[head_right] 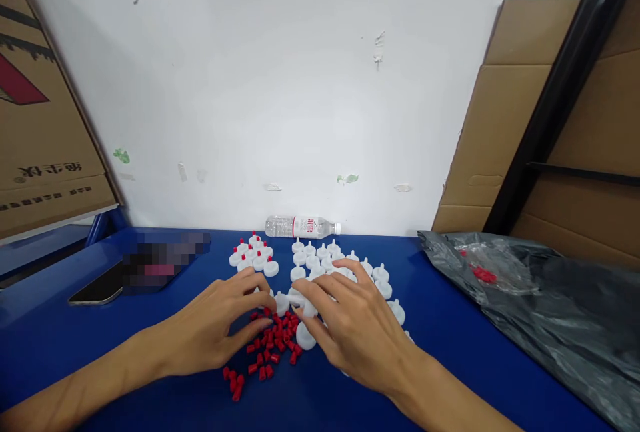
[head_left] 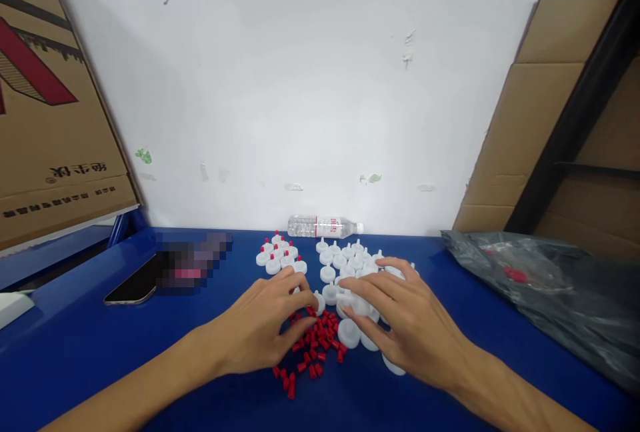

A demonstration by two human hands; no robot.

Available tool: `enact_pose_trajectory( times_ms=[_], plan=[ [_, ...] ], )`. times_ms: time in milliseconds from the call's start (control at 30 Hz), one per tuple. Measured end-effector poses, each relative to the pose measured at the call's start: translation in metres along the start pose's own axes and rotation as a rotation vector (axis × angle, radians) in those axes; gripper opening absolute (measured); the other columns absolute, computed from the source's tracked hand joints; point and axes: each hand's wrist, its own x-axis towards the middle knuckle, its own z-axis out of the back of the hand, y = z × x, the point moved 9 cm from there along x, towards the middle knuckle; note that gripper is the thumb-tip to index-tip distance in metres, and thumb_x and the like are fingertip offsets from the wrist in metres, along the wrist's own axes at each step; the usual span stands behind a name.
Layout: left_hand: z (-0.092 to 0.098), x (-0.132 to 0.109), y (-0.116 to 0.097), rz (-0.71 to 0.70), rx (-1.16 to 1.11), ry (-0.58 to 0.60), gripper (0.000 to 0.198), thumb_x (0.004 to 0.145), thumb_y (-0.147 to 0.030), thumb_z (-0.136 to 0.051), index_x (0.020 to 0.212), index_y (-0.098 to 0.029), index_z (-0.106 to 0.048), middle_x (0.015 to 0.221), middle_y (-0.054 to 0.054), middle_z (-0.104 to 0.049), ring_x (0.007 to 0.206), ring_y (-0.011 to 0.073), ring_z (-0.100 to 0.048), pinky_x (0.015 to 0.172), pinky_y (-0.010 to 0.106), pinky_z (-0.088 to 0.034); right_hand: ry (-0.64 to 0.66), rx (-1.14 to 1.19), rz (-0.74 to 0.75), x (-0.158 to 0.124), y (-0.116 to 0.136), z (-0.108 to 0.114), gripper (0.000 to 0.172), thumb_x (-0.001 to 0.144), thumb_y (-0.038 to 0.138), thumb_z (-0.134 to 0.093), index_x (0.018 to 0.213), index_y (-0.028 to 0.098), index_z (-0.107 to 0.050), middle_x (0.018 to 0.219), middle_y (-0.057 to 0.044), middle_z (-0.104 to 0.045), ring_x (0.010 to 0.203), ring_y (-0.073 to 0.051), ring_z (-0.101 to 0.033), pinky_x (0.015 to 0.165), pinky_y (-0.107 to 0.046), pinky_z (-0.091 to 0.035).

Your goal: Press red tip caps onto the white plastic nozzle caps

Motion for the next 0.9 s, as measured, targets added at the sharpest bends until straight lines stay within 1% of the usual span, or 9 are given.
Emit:
enact_pose_trajectory(
  times_ms=[100, 267, 433, 500, 600, 667, 733, 833, 900],
  plan=[
    [0.006, -0.001, -0.005, -0.027, -0.018, -0.055, 0.023, 0.102, -0.026, -0.056, 0.125, -0.028, -0.061, 0.111, 0.004, -0.062, 0.101, 0.0209, -0.058, 0.075, 0.029, -0.046, 0.033, -0.019, 0.003, -0.003, 0.004, -0.005, 0.032, 0.103, 0.021, -0.056, 0.135, 0.02, -0.056, 0.108, -0.006, -0.077, 0.093, -0.021, -0.072, 0.108, -0.048, -0.039],
    [0.025, -0.004, -0.025, -0.17, -0.209, -0.23, 0.026, 0.104, -0.025, -0.058, 0.13, -0.023, -0.059, 0.105, 0.005, -0.069, 0.094, 0.0186, -0.061, 0.08, 0.029, -0.05, 0.022, 0.011, 0.045, -0.006, 0.012, -0.01, 0.039, 0.104, 0.024, -0.054, 0.141, 0.014, -0.051, 0.099, -0.006, -0.076, 0.084, -0.02, -0.071, 0.105, -0.047, -0.045],
    [0.03, -0.01, -0.041, -0.32, -0.332, -0.374, 0.018, 0.103, -0.015, -0.058, 0.119, -0.02, -0.065, 0.094, 0.003, -0.073, 0.078, 0.0144, -0.06, 0.07, 0.025, -0.047, 0.02, 0.079, 0.065, -0.004, 0.025, -0.013, 0.041, 0.105, 0.03, -0.057, 0.141, 0.012, -0.051, 0.092, -0.004, -0.074, 0.077, -0.017, -0.068, 0.106, -0.045, -0.044],
    [0.036, -0.011, -0.036, -0.353, -0.313, -0.408, 0.018, 0.103, -0.01, -0.057, 0.116, -0.019, -0.066, 0.093, 0.004, -0.073, 0.077, 0.0145, -0.059, 0.069, 0.026, -0.046, 0.011, 0.075, 0.057, -0.004, 0.025, -0.01, 0.045, 0.105, 0.035, -0.058, 0.142, 0.011, -0.051, 0.084, -0.002, -0.072, 0.071, -0.016, -0.067, 0.106, -0.045, -0.044],
    [0.049, -0.011, -0.009, -0.272, -0.134, -0.467, 0.014, 0.102, -0.012, -0.053, 0.104, -0.016, -0.066, 0.084, 0.004, -0.069, 0.073, 0.0161, -0.055, 0.069, 0.029, -0.044, 0.003, 0.075, 0.008, -0.003, 0.017, -0.004, 0.041, 0.105, 0.033, -0.056, 0.142, 0.015, -0.052, 0.08, 0.001, -0.071, 0.07, -0.016, -0.066, 0.107, -0.046, -0.043],
    [0.051, -0.006, 0.02, -0.112, 0.109, -0.413, 0.02, 0.104, -0.018, -0.048, 0.095, -0.016, -0.065, 0.083, 0.006, -0.066, 0.076, 0.0193, -0.054, 0.067, 0.032, -0.041, 0.007, 0.086, -0.02, -0.003, 0.009, -0.002, 0.034, 0.105, 0.025, -0.054, 0.139, 0.019, -0.054, 0.083, 0.002, -0.071, 0.069, -0.015, -0.066, 0.108, -0.046, -0.041],
    [0.039, 0.0, 0.049, 0.023, 0.283, -0.197, 0.028, 0.104, -0.019, -0.042, 0.09, -0.016, -0.065, 0.086, 0.008, -0.066, 0.082, 0.0226, -0.057, 0.066, 0.033, -0.039, 0.009, 0.093, -0.03, -0.003, 0.005, -0.001, 0.03, 0.105, 0.019, -0.051, 0.135, 0.02, -0.055, 0.082, 0.003, -0.071, 0.066, -0.014, -0.063, 0.108, -0.046, -0.041],
    [0.03, 0.0, 0.069, 0.049, 0.302, -0.075, 0.025, 0.099, -0.019, -0.049, 0.083, -0.018, -0.068, 0.079, 0.006, -0.067, 0.079, 0.0223, -0.06, 0.062, 0.031, -0.038, 0.027, 0.102, -0.025, -0.003, 0.005, -0.005, 0.028, 0.103, 0.016, -0.051, 0.13, 0.02, -0.057, 0.083, 0.002, -0.071, 0.067, -0.014, -0.065, 0.108, -0.047, -0.041],
    [0.028, 0.0, 0.074, 0.059, 0.287, -0.052, 0.025, 0.098, -0.02, -0.05, 0.084, -0.019, -0.07, 0.079, 0.006, -0.067, 0.079, 0.0212, -0.063, 0.063, 0.03, -0.04, 0.048, 0.113, -0.03, -0.004, 0.005, -0.009, 0.026, 0.103, 0.015, -0.05, 0.126, 0.02, -0.059, 0.085, 0.001, -0.072, 0.07, -0.014, -0.067, 0.108, -0.047, -0.04]
  ],
)
